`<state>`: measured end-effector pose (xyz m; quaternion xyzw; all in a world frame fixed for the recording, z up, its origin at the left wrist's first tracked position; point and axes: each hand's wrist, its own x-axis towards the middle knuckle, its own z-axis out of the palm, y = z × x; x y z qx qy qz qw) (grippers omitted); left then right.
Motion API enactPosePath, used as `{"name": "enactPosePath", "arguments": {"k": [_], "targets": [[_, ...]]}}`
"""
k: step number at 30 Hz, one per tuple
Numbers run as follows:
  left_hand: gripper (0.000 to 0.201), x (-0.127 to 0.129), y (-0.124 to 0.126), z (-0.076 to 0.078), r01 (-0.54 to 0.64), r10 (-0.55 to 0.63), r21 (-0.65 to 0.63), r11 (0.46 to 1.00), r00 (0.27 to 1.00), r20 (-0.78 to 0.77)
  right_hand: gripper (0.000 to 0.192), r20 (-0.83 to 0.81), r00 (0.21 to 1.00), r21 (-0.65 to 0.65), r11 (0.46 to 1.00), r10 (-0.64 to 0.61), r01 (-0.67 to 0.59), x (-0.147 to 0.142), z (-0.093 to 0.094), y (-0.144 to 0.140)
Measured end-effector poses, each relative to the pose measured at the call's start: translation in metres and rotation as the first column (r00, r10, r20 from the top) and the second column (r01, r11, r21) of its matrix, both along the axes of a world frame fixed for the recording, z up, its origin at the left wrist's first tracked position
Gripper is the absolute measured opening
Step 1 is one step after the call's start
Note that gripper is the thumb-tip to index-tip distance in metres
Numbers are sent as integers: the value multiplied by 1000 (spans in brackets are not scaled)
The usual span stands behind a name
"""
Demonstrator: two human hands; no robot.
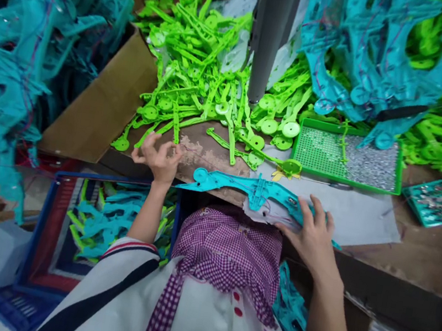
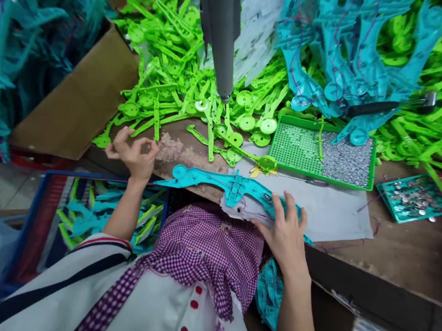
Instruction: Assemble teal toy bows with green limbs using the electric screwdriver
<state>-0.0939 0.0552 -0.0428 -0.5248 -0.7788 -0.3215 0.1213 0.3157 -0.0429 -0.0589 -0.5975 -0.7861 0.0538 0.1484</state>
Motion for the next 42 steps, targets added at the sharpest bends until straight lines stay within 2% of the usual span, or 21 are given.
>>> {"name": "enactPosePath", "arguments": {"k": [3, 5, 7, 10, 12, 14, 18, 21, 24, 27, 28, 30, 31, 32, 34, 36, 37, 38, 39, 40, 42], "targets": [[12, -3, -7, -7, 21, -19, -65, 998, 999, 29, 27, 24, 998, 127, 991, 50, -53, 0, 8, -8], [10, 0, -9, -12, 34, -31, -69, 997, 999, 44, 14, -7, 993, 165, 980, 116, -113, 0, 19, -4], [10, 3, -7, -13, 42, -38, -54, 998, 997, 62, 15, -123, 983, 137, 983, 140, -123, 0, 32, 11], [11, 4, 0, -8, 71, -70, -17, 997, 995, 77, 23, -298, 954, 14, 999, -46, 53, 1, 40, 53], [13, -3, 2, -5, 110, -111, 22, 994, 992, 54, 29, -280, 944, -77, 985, -173, 158, 2, 33, 78], [16, -14, -2, -5, 186, -188, 79, 979, 982, 18, 35, -224, 950, -131, 972, -220, 194, 0, 20, 90], [18, -33, -20, -21, 407, -404, 126, 905, 914, -49, 41, -157, 938, -161, 945, -308, 284, -3, -2, 83], [11, -36, -26, -33, 542, -535, 73, 837, 839, -96, 44, -104, 915, -191, 911, -389, 365, -3, -3, 74], [9, -35, -24, -34, 639, -632, 18, 769, 765, -123, 46, -74, 883, -228, 870, -464, 438, 3, 2, 70], [14, -29, -24, -22, 729, -730, -40, 683, 684, 12, 49, -51, 845, -247, 826, -533, 506, 13, 3, 65], [16, -25, -25, -16, 728, -722, -3, 686, 681, 117, 50, -53, 836, -245, 819, -546, 519, 17, 1, 62], [19, -12, -27, -2, 630, -637, 168, 758, 662, 395, 52, -67, 830, -226, 818, -554, 529, 22, -2, 58], [22, -4, -27, 4, 534, -582, 268, 802, 600, 549, 52, -75, 830, -212, 822, -553, 528, 23, -4, 57], [25, 5, -26, 9, 439, -546, 348, 828, 488, 681, 51, -79, 831, -196, 826, -551, 529, 23, -5, 55], [29, 22, -17, 17, 310, -482, 410, 858, 206, 852, 50, -71, 835, -164, 832, -545, 530, 22, -7, 54], [28, 36, -1, 23, 291, -421, 406, 866, -11, 907, 49, -58, 838, -144, 835, -543, 531, 19, -8, 54], [26, 42, 9, 27, 314, -408, 405, 859, -60, 911, 49, -52, 838, -142, 835, -543, 532, 18, -7, 55], [24, 47, 19, 32, 351, -418, 414, 840, -68, 906, 49, -46, 839, -144, 834, -543, 532, 18, -7, 55], [22, 53, 29, 39, 400, -451, 427, 811, -37, 892, 48, -39, 839, -147, 833, -543, 533, 18, -6, 55], [20, 57, 37, 48, 459, -501, 437, 774, 20, 865, 47, -29, 837, -149, 830, -547, 537, 18, -4, 56], [14, 65, 47, 67, 597, -603, 398, 697, 187, 776, 46, -6, 840, -168, 829, -542, 534, 19, -1, 56]]}}
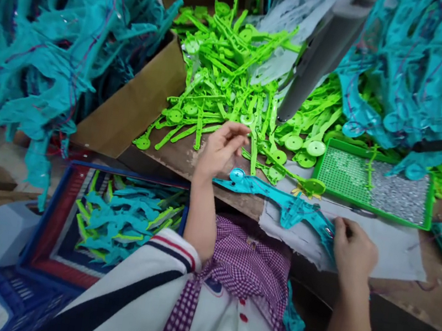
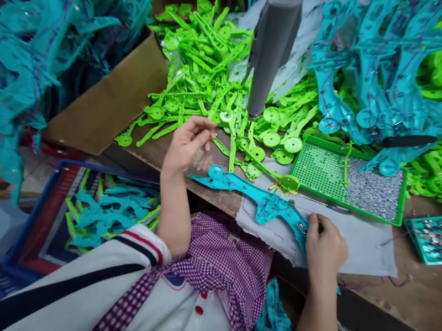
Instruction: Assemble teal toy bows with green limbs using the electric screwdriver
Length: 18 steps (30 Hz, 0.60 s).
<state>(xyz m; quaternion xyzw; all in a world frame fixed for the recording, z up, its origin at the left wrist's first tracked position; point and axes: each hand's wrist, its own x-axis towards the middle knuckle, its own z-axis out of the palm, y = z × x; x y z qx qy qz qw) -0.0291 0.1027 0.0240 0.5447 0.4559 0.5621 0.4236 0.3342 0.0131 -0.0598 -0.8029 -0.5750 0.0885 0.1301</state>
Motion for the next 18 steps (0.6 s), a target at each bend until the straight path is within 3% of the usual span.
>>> {"name": "enactPosePath", "arguments": {"k": [2, 3, 6, 8, 10, 12, 16, 18], "targets": [[17, 2, 3, 15, 86, -55, 85, 993, 946, -320, 46, -4, 1000, -41, 999, 12, -12, 2, 4, -1], [22, 0, 2, 18, 153, -84, 105, 983, 870, -486, 47, -11, 1000, -60, 998, 17, -18, 3, 7, -2], [29, -19, -4, 9, 378, -153, 55, 924, 500, -853, 48, -24, 1000, -75, 997, 5, -7, 8, 12, -6], [27, -41, -8, -7, 492, -203, -54, 869, 256, -945, 47, -24, 1000, -55, 998, -10, 8, 10, 13, -9], [27, -63, -10, -25, 568, -273, -167, 806, 107, -956, 48, -19, 1000, -42, 999, -17, 16, 12, 14, -11], [27, -78, -9, -38, 573, -322, -208, 793, 103, -941, 48, -17, 1000, -49, 999, -13, 13, 12, 14, -11], [26, -73, 7, -54, 408, -253, -89, 909, 369, -894, 42, -25, 1000, -86, 996, -9, 7, 18, 9, -4], [28, -58, 20, -61, 363, -196, -35, 931, 417, -888, 37, -138, 990, -122, 992, 4, -21, 29, 7, -1]]}}
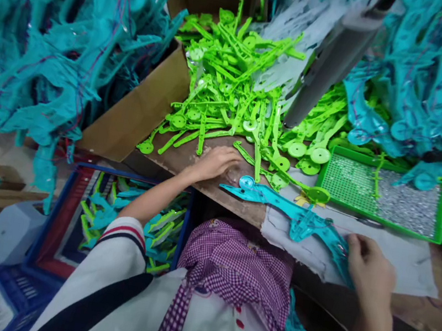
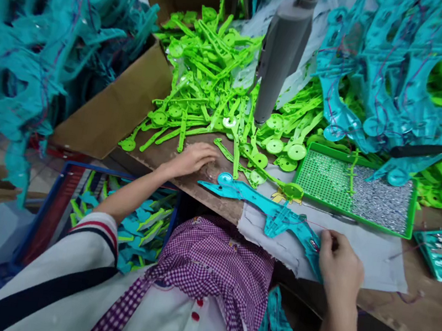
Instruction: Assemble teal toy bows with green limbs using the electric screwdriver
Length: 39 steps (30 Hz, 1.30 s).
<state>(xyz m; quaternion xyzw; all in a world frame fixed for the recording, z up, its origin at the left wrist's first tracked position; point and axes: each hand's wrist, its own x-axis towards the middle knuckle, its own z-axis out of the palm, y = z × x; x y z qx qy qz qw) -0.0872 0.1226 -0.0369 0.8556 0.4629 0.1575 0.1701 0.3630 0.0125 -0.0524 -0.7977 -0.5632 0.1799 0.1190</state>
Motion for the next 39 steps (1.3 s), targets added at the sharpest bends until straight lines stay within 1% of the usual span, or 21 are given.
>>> {"name": "enactPosePath", "arguments": {"k": [3, 5, 6, 8, 9, 10, 11, 12, 13, 15, 17, 19, 21, 25, 28, 30, 31, 32, 34, 37, 39], "targets": [[32, 18, 19, -11, 21, -19, 23, 999, 996, -84, 38, -276, 956, -18, 994, 99, -108, 20, 11, -4], [31, 22, 27, -16, 25, -21, 26, 999, 990, -138, 45, -279, 948, 67, 988, 152, -139, 21, 31, -14], [29, 22, 29, -18, 29, -24, 29, 999, 987, -157, 46, -217, 964, 147, 982, 153, -122, 13, 44, -19], [26, 20, 30, -19, 40, -32, 39, 998, 982, -186, 37, -79, 989, 342, 935, 124, -89, -21, 66, -25], [25, 19, 30, -18, 43, -33, 44, 998, 980, -196, 28, -60, 985, 470, 875, 160, -114, -46, 74, -23], [23, 19, 29, -17, 45, -34, 49, 998, 979, -203, 22, -85, 954, 523, 827, 289, -204, -75, 77, -19], [21, 18, 27, -15, 45, -33, 54, 998, 978, -207, 20, -100, 898, 541, 781, 428, -312, -106, 76, -11], [20, 18, 25, -13, 40, -26, 63, 997, 978, -207, 22, -82, 833, 507, 742, 547, -437, -135, 70, -1], [20, 17, 22, -10, 32, -16, 76, 997, 979, -205, 25, -43, 797, 454, 722, 602, -521, -162, 61, 10], [19, 11, 16, -3, 9, 13, 109, 994, 978, -207, 28, 33, 785, 315, 739, 618, -595, -200, 39, 31], [19, 1, 8, 3, -28, 57, 140, 990, 976, -211, 30, 58, 785, 215, 760, 617, -613, -217, 20, 43], [19, -12, -1, 8, -73, 101, 149, 986, 976, -192, 34, 39, 780, 185, 762, 625, -620, -217, 10, 46], [21, -23, -9, 12, -143, 158, 122, 982, 980, -120, 37, 3, 787, 196, 771, 617, -606, -207, 10, 45], [25, -30, -22, 12, -249, 256, -67, 966, 958, 131, 37, -70, 806, 160, 805, 587, -572, -177, 30, 52], [30, -25, -28, 5, -270, 363, -300, 915, 875, 319, 36, -153, 791, 101, 806, 592, -583, -164, 54, 74], [40, -21, -32, -3, -289, 486, -453, 843, 770, 413, 39, -196, 821, 218, 840, 537, -497, -168, 68, 92], [46, -19, -34, -6, -288, 536, -513, 809, 719, 442, 41, -201, 829, 310, 837, 521, -451, -174, 73, 99], [51, -18, -37, -9, -276, 565, -555, 785, 686, 459, 43, -187, 830, 392, 815, 525, -427, -181, 76, 105], [56, -20, -43, -10, -230, 558, -585, 778, 681, 474, 48, -108, 791, 453, 738, 602, -500, -197, 76, 108], [51, -33, -48, -6, -151, 440, -541, 827, 774, 456, 49, 3, 679, 356, 633, 735, -687, -211, 67, 95], [45, -41, -47, -2, -127, 357, -486, 864, 837, 415, 43, 8, 620, 307, 588, 785, -748, -213, 60, 83]]}}
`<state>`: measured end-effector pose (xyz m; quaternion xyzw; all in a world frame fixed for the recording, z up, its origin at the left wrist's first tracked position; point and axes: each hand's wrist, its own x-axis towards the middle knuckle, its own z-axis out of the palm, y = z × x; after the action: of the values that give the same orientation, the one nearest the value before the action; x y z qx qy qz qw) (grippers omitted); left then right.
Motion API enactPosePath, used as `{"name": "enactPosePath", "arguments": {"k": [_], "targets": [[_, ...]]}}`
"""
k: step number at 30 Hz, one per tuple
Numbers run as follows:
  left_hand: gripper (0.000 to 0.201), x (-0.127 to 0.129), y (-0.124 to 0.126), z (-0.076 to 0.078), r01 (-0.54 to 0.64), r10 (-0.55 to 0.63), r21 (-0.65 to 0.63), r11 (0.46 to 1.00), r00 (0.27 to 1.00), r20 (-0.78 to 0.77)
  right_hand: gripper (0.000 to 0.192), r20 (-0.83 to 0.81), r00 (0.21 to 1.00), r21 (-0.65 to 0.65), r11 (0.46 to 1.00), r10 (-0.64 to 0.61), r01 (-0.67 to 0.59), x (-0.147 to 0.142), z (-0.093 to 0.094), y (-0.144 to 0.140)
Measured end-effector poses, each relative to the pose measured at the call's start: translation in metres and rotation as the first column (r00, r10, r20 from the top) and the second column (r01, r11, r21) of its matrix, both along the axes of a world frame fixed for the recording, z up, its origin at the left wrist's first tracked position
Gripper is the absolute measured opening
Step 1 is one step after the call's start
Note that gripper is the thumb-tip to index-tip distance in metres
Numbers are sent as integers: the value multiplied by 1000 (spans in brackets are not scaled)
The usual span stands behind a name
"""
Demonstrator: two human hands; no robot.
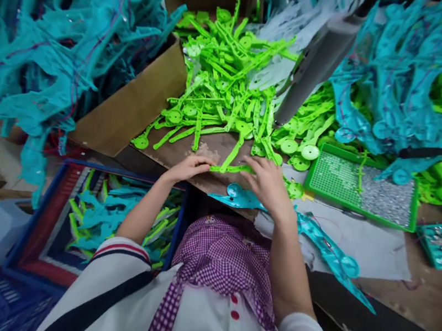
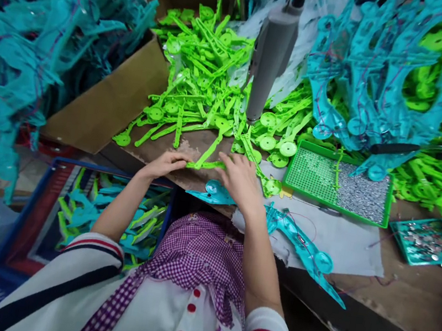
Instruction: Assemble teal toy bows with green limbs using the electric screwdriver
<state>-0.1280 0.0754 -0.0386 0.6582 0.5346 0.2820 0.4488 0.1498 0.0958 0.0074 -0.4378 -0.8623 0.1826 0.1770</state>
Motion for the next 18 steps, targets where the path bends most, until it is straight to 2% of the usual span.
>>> {"name": "enactPosePath", "arguments": {"k": [1, 2, 3, 5, 6, 7, 8, 9, 11, 14, 16, 18], "targets": [[42, -2, 1, 1, -5, 8, 54, 999, 999, -52, 41, 6, 1000, -5, 1000, 8, -8, 0, -3, -5], [39, -2, 1, 2, -52, 67, 136, 989, 992, -111, 38, 8, 1000, -1, 1000, -7, 7, 0, -5, -8], [36, 1, -1, 3, -133, 175, 245, 960, 971, -160, 37, 7, 999, 11, 999, -40, 40, -1, -7, -10], [32, 13, -11, 3, -303, 427, 468, 830, 886, -183, 37, 14, 987, 42, 986, -160, 159, -5, -11, -13], [31, 21, -20, 3, -350, 507, 539, 766, 845, -171, 39, 30, 974, 50, 973, -226, 225, -8, -13, -15], [28, 31, -32, 1, -353, 522, 567, 744, 837, -164, 41, 54, 959, 50, 960, -280, 277, -10, -16, -18], [26, 40, -44, 0, -320, 492, 567, 759, 852, -178, 44, 86, 946, 44, 949, -313, 311, -12, -19, -23], [29, 49, -57, -3, -258, 429, 547, 797, 879, -210, 47, 117, 938, 37, 945, -327, 325, -13, -23, -29], [41, 65, -79, -9, -168, 335, 514, 841, 908, -251, 52, 157, 943, 17, 955, -295, 296, -9, -30, -43], [52, 77, -96, -19, -153, 289, 467, 871, 928, -236, 56, 165, 979, -64, 989, -119, 131, 10, -37, -57], [52, 81, -97, -24, -178, 275, 417, 891, 943, -185, 56, 155, 988, -131, 991, 20, 1, 24, -37, -57], [53, 83, -93, -26, -214, 269, 352, 911, 956, -117, 53, 139, 985, -157, 985, 99, -77, 30, -36, -50]]}}
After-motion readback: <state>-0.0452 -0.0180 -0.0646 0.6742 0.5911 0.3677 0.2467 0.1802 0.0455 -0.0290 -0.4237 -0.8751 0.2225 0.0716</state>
